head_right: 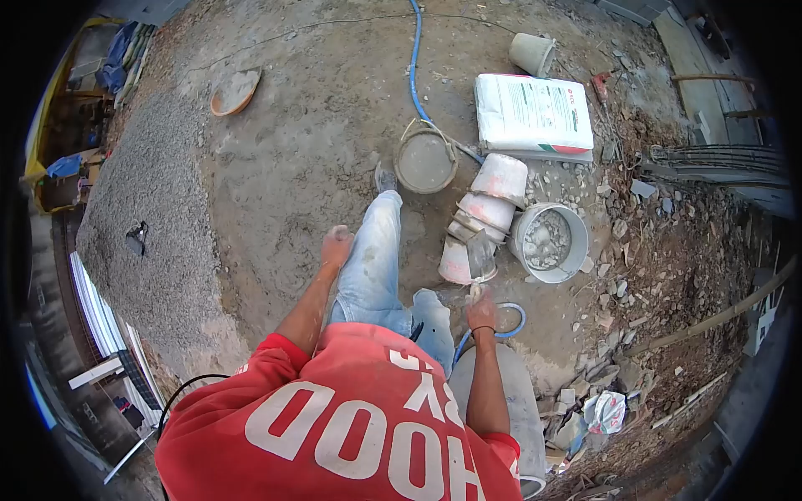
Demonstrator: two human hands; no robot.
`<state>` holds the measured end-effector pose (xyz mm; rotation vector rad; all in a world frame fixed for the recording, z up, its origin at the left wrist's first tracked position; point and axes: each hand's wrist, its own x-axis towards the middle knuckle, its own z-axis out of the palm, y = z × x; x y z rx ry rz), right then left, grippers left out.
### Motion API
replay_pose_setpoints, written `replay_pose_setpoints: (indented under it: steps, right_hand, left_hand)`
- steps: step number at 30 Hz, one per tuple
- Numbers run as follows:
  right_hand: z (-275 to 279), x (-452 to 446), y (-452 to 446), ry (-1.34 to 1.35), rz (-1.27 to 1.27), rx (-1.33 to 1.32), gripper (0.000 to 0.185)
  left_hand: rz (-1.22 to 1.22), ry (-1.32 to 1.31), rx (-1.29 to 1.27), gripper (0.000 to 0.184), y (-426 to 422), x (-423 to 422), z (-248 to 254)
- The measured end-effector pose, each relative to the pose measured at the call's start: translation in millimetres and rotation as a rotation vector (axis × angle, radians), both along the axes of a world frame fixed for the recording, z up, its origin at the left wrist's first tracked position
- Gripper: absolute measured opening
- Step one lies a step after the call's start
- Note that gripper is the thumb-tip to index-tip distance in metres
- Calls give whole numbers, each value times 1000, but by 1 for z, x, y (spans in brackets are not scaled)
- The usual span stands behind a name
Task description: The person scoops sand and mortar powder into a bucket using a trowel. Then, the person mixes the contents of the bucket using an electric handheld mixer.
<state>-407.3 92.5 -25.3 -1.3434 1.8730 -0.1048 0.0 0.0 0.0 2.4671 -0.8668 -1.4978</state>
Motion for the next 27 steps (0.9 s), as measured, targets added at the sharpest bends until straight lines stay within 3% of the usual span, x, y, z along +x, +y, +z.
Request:
replay_pose_setpoints:
  steps: [2, 3, 5, 6, 8, 11, 15, 22, 27]
  right_hand:
    - [0, 26, -34, 126, 128, -47, 57]
    - [14, 29, -30, 177, 124, 145, 57]
    - [-11, 72, -122, 181, 106, 400, 66]
    - [-39, 86, -151, 223, 142, 295, 65]
    - [-67, 104, -194, 227, 94, 362, 65]
    - [-107, 136, -242, 285, 85, 454, 60]
    - [-147, 178, -307, 306, 48, 638, 49]
    - [-233, 227, -353, 371, -49, 686, 38]
    - [-237, 262, -384, 237, -79, 743, 37]
  left_hand:
    - [-25, -148, -102, 79, -25, -10, 15]
    - [-53, -81, 82, 79, -11, -21, -15]
    - [-332, -210, -60, 87, -78, -12, -40]
    - [-361, -205, -63, 87, -114, -14, -46]
    - [-593, -328, 147, 96, -171, -19, -48]
    - [-815, -367, 239, 103, -238, -4, -53]
    - [-726, -225, 272, 100, -275, 42, -79]
    - [-784, -206, 335, 95, -299, 71, -107]
    - [-753, -204, 268, 88, -307, 71, -131]
